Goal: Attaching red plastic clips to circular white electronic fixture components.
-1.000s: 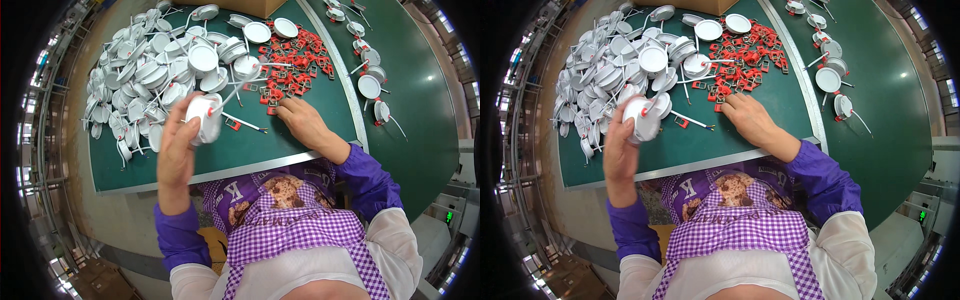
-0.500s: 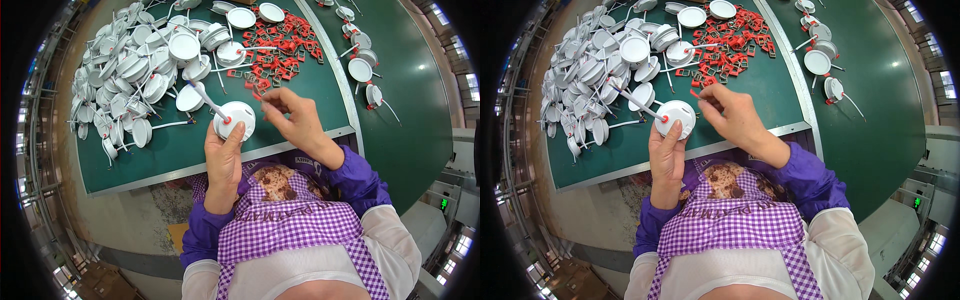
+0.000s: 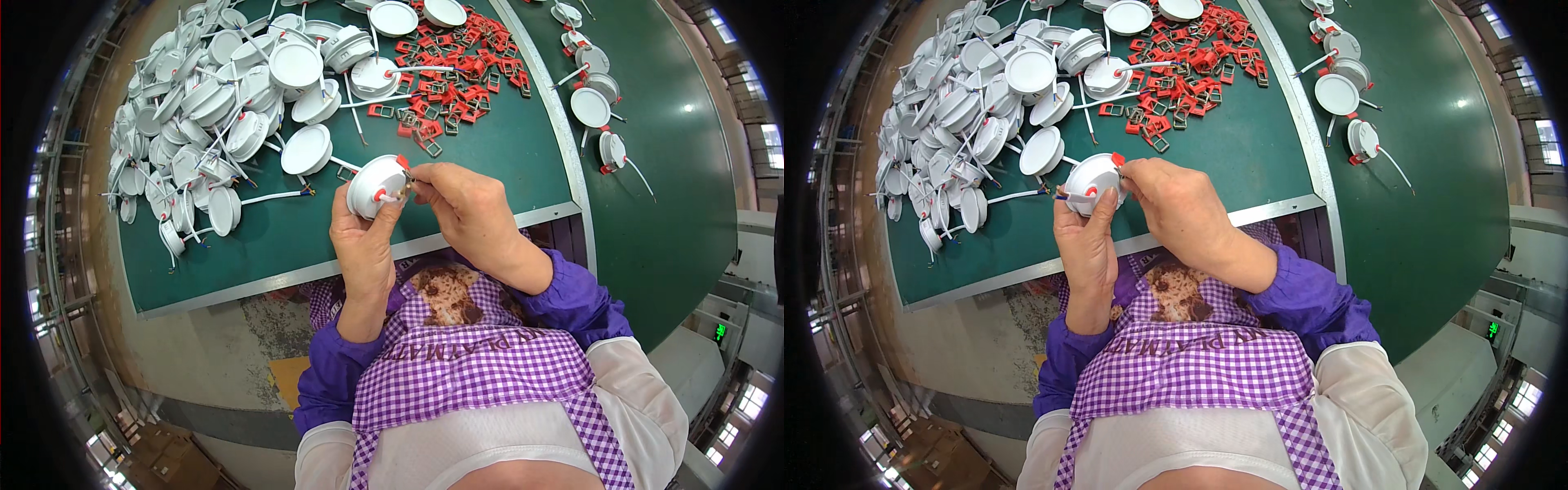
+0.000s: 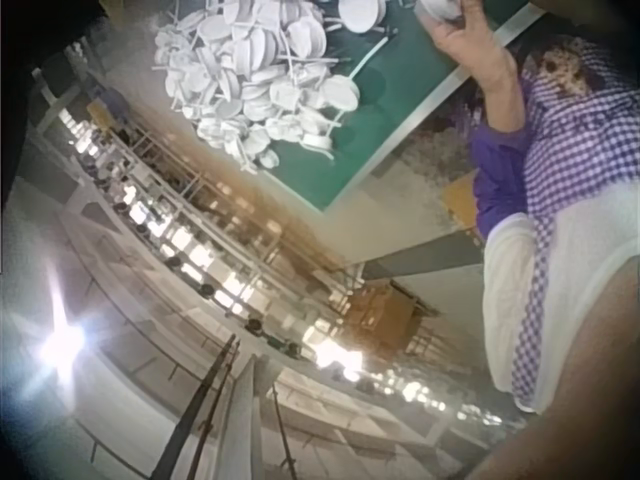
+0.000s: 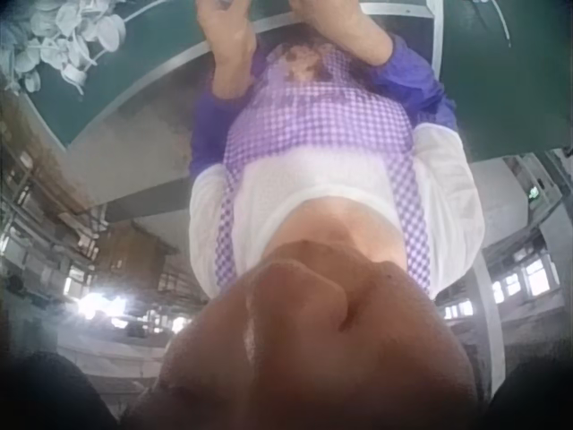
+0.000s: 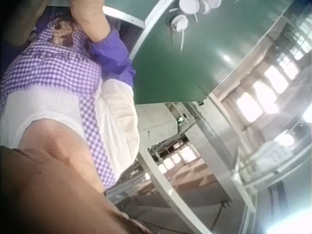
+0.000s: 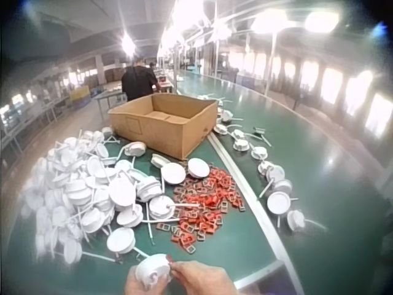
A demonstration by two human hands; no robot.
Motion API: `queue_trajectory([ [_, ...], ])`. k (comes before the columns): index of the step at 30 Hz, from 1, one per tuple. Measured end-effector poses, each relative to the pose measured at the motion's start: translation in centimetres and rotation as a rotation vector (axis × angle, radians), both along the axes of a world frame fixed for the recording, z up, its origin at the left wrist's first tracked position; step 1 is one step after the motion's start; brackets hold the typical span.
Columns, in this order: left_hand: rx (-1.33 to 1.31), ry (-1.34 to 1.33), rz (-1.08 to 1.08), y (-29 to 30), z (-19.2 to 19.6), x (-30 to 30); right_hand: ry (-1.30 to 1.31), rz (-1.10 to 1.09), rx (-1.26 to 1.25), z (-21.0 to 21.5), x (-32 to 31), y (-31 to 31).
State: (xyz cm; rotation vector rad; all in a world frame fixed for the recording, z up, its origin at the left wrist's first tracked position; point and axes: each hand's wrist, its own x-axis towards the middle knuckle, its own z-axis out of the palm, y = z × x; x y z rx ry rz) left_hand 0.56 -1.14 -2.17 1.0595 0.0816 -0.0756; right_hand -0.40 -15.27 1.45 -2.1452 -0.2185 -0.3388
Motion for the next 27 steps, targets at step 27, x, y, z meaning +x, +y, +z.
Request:
queue_trajectory([
  [27,0.153,-0.006,-0.232,2.3,0.6,-3.8,0.4,0.068,0.484,-0.2,-3.3,-1.1],
])
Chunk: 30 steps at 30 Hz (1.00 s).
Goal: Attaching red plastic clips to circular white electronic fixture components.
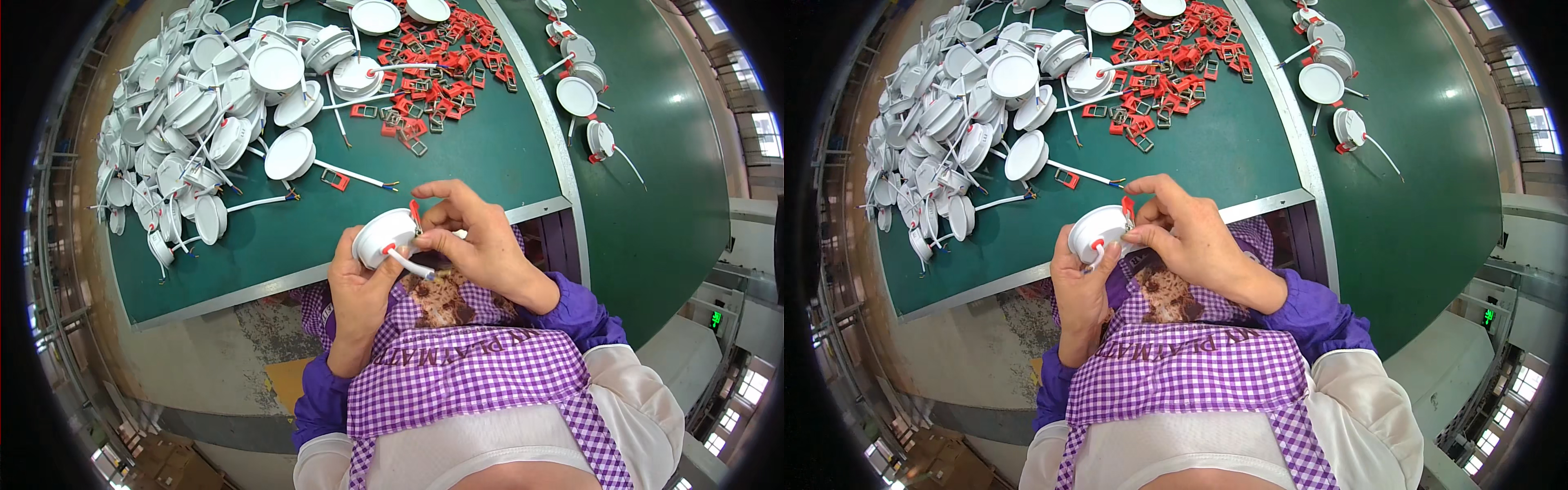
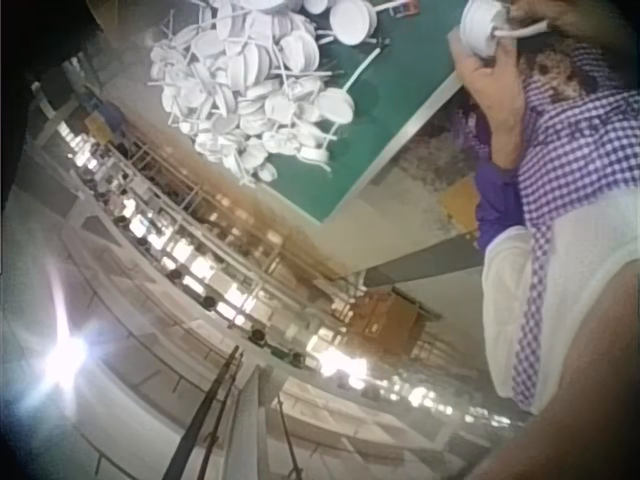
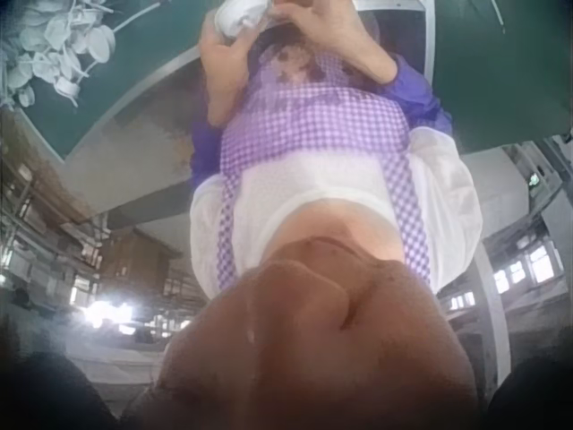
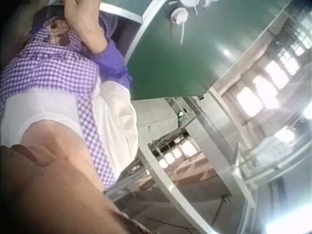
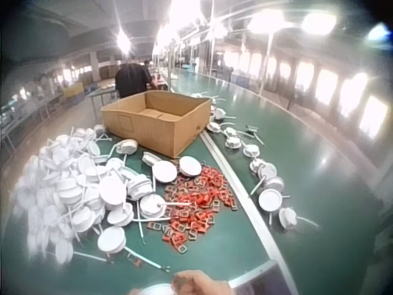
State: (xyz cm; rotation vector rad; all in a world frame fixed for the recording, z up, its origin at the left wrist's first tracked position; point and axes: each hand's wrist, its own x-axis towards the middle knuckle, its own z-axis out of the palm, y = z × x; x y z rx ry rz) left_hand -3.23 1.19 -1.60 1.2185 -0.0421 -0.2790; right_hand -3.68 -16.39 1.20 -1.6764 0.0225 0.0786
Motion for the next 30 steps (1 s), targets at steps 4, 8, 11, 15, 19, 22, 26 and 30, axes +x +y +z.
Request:
queue_trajectory([
  [4,0.015,0.069,-0.078,0.7,0.2,-0.2,0.143,0.092,-0.008,0.4,0.2,-1.3],
  [8,0.11,0.095,-0.136,0.7,0.4,0.5,0.041,0.187,-0.078,-0.4,1.6,-3.1],
  [11,0.281,0.008,0.0,1.0,1.4,1.3,-0.262,-0.034,-0.501,-1.8,4.4,-4.3],
  [15,0.225,0.041,-0.009,2.1,1.5,2.4,-0.492,0.081,-0.966,-3.2,6.4,-4.6],
  [19,-0.216,0.195,0.022,1.8,1.4,2.2,-0.608,0.239,-1.115,-3.0,7.1,-4.2],
  [22,-0.322,0.338,0.037,0.7,0.9,2.1,-0.461,0.096,-0.982,-2.9,6.6,-4.3],
  [26,-0.123,0.307,-0.004,0.3,-0.1,2.5,0.043,0.008,-0.18,-0.6,5.7,-3.8],
  [30,0.025,0.204,-0.017,-0.7,0.5,2.6,0.048,0.018,-0.112,0.6,4.4,-2.6],
])
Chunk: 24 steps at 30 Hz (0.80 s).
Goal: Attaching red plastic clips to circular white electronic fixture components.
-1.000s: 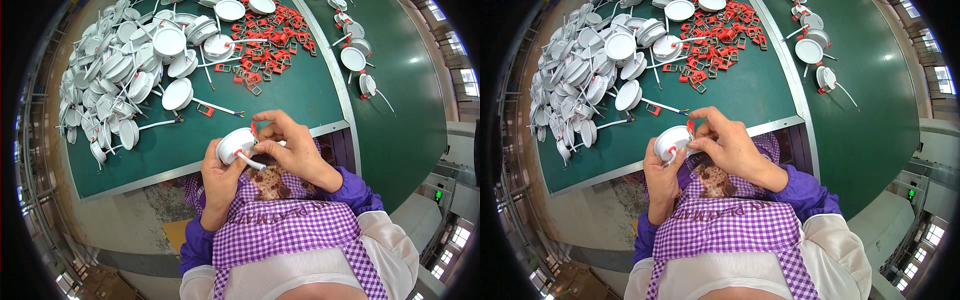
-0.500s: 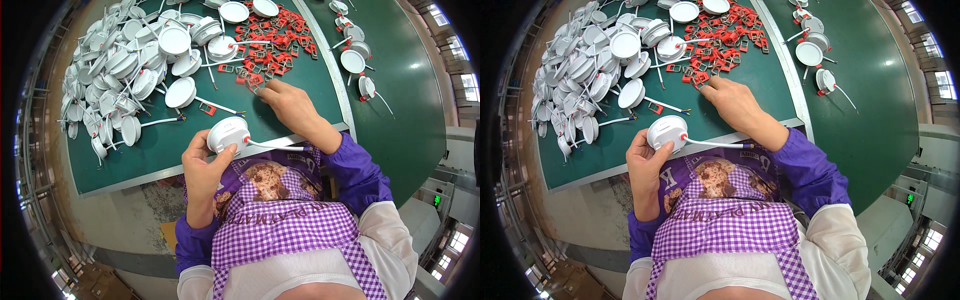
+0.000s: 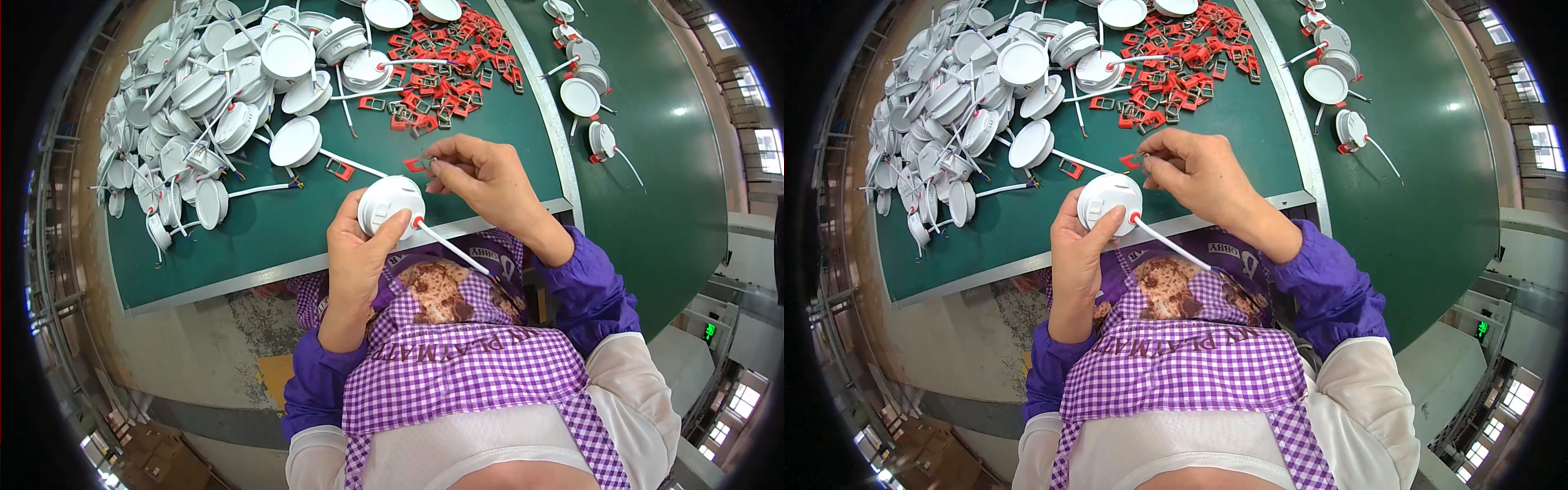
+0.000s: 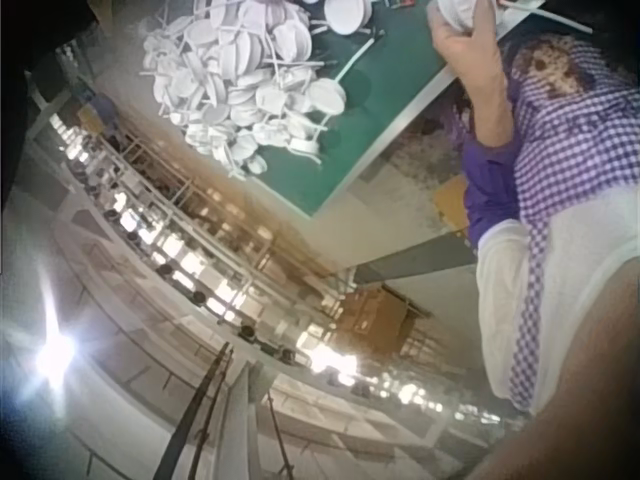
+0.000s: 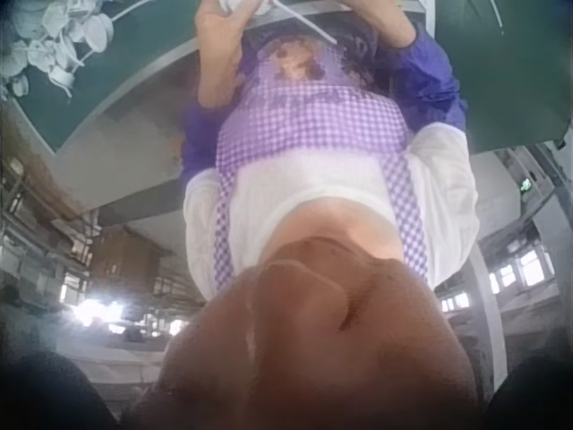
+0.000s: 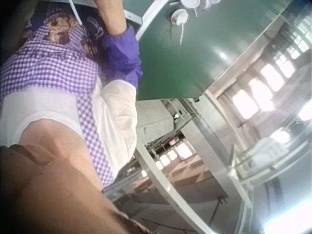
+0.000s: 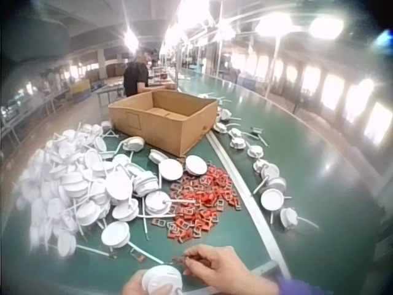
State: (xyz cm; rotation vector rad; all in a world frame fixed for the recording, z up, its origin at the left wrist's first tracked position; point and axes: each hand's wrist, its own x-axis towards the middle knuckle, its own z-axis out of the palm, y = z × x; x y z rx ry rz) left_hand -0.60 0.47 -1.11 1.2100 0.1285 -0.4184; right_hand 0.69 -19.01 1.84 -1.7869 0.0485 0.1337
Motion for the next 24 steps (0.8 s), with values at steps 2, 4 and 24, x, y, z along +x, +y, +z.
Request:
queue_trajectory([
  [2,0.011,-0.017,0.007,-0.3,0.1,0.1,-0.121,0.02,-0.072,0.7,-0.4,0.3],
  [4,0.024,-0.034,0.014,-0.5,-0.1,0.1,-0.243,0.06,-0.202,1.1,-0.7,0.5],
  [24,0.284,-0.367,0.03,-0.7,-1.3,-0.1,-0.533,0.044,-0.621,0.0,-3.3,3.1],
])
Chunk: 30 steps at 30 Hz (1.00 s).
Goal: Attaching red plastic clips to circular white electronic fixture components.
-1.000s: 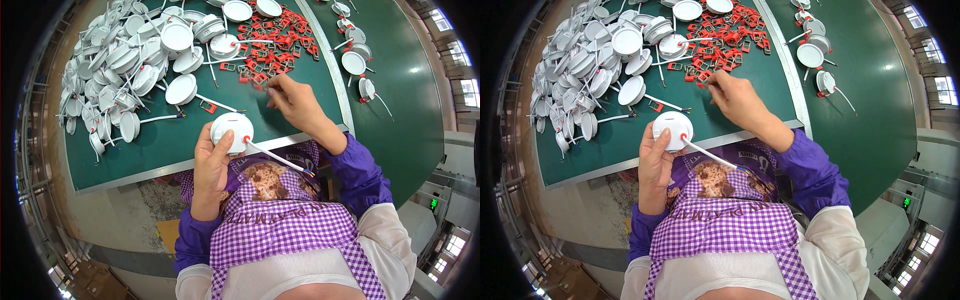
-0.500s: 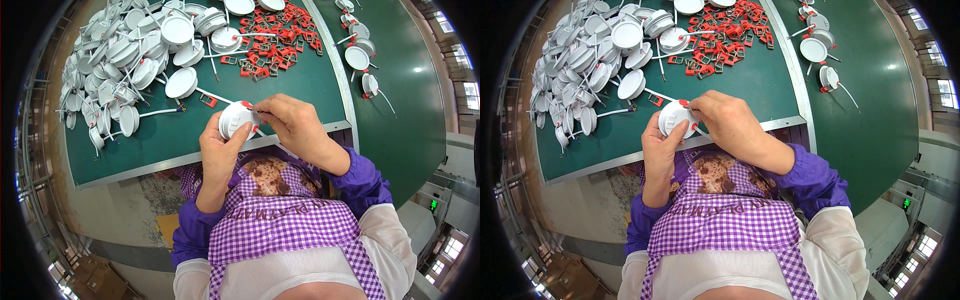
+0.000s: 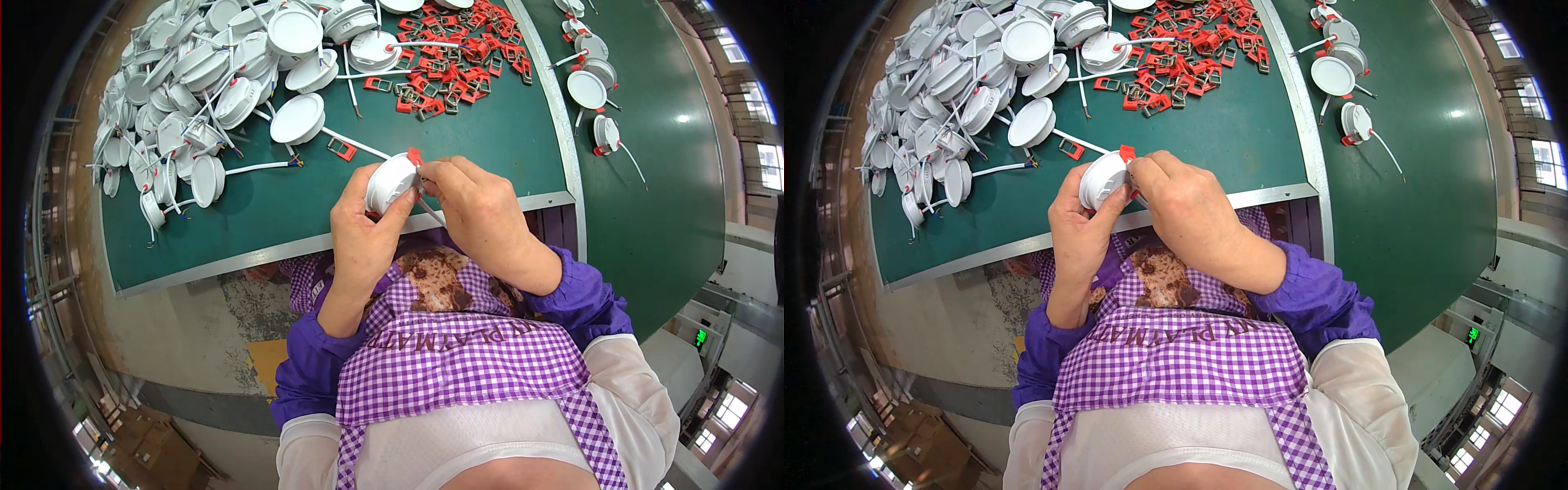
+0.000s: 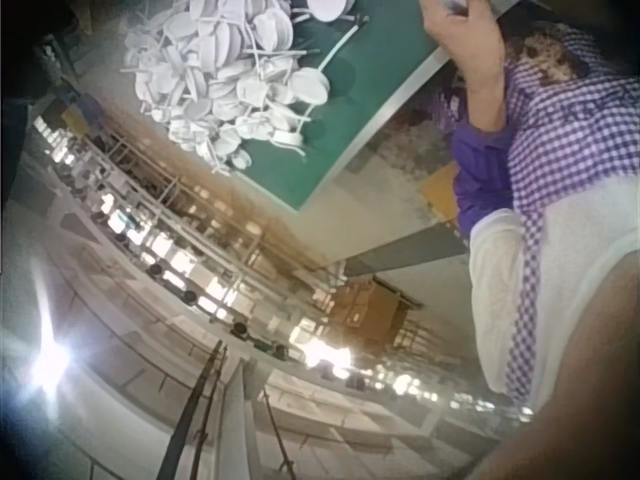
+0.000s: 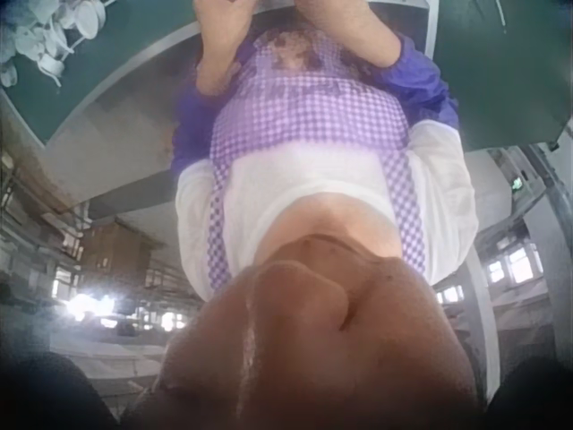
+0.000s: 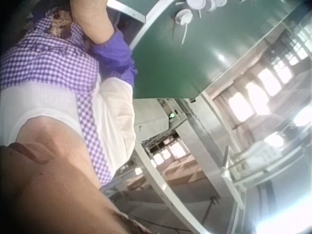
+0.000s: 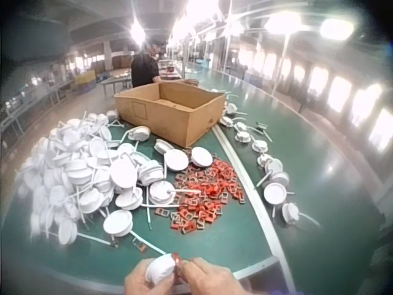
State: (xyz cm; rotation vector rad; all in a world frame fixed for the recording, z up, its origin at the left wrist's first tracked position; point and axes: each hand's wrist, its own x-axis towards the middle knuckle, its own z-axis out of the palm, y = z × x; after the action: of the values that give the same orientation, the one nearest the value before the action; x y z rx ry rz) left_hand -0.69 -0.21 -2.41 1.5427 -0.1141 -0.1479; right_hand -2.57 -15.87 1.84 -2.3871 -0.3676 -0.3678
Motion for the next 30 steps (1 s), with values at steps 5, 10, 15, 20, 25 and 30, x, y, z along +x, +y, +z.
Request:
queue_trajectory([
  [5,-0.005,-0.019,0.003,0.1,0.3,0.0,0.093,0.013,0.118,-0.7,1.4,-1.1],
  [10,-0.166,0.091,-0.086,0.2,0.4,-0.8,0.391,0.037,0.493,0.7,1.0,-2.5],
  [15,-0.038,0.064,-0.089,-0.8,0.7,-1.4,0.53,0.056,0.424,1.8,0.5,-3.8],
  [20,-0.132,0.086,-0.256,-2.9,1.4,-1.5,0.606,-0.008,0.558,1.9,-0.4,-6.5],
  [25,-0.099,0.042,-0.439,-5.2,2.6,-1.8,0.707,-0.006,0.522,2.4,-0.8,-11.4],
  [30,0.482,-0.553,-0.099,-1.2,3.1,4.3,0.635,-0.391,0.3,4.2,-0.9,-23.2],
])
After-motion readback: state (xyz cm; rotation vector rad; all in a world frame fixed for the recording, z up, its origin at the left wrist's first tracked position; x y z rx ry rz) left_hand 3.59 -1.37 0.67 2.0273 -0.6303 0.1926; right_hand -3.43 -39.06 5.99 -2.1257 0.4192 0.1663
